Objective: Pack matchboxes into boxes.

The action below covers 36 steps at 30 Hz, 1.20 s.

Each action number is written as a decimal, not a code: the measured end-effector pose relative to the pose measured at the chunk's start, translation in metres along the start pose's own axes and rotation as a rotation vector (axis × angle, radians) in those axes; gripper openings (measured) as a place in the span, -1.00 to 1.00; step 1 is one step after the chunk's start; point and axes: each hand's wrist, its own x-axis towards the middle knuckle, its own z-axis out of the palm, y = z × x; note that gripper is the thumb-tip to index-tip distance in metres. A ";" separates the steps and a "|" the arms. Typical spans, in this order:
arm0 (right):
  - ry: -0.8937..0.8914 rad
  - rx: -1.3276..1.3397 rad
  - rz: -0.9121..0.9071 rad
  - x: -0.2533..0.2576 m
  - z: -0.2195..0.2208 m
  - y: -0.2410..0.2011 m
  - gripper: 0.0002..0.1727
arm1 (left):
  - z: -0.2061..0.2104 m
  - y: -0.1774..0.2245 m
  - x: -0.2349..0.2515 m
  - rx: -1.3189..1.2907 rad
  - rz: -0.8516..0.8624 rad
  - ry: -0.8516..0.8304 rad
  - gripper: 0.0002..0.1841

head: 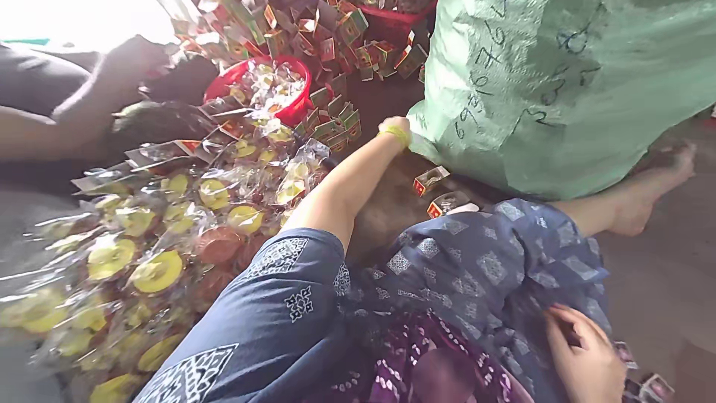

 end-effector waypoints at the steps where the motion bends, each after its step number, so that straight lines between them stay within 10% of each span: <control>1: -0.011 -0.004 0.010 0.001 0.000 0.000 -0.75 | -0.009 -0.019 0.006 0.049 -0.079 0.020 -0.46; 10: -0.029 -0.072 0.046 0.011 0.005 -0.004 -0.76 | -0.032 -0.162 0.050 0.255 -0.193 -0.018 -0.14; 17: -0.059 -0.119 0.073 0.013 0.005 -0.007 -0.75 | -0.026 -0.191 0.066 0.238 -0.226 -0.128 -0.40; 36: 0.007 -0.125 0.045 0.012 0.010 -0.005 -0.73 | -0.016 -0.159 0.050 0.301 -0.197 -0.089 -0.77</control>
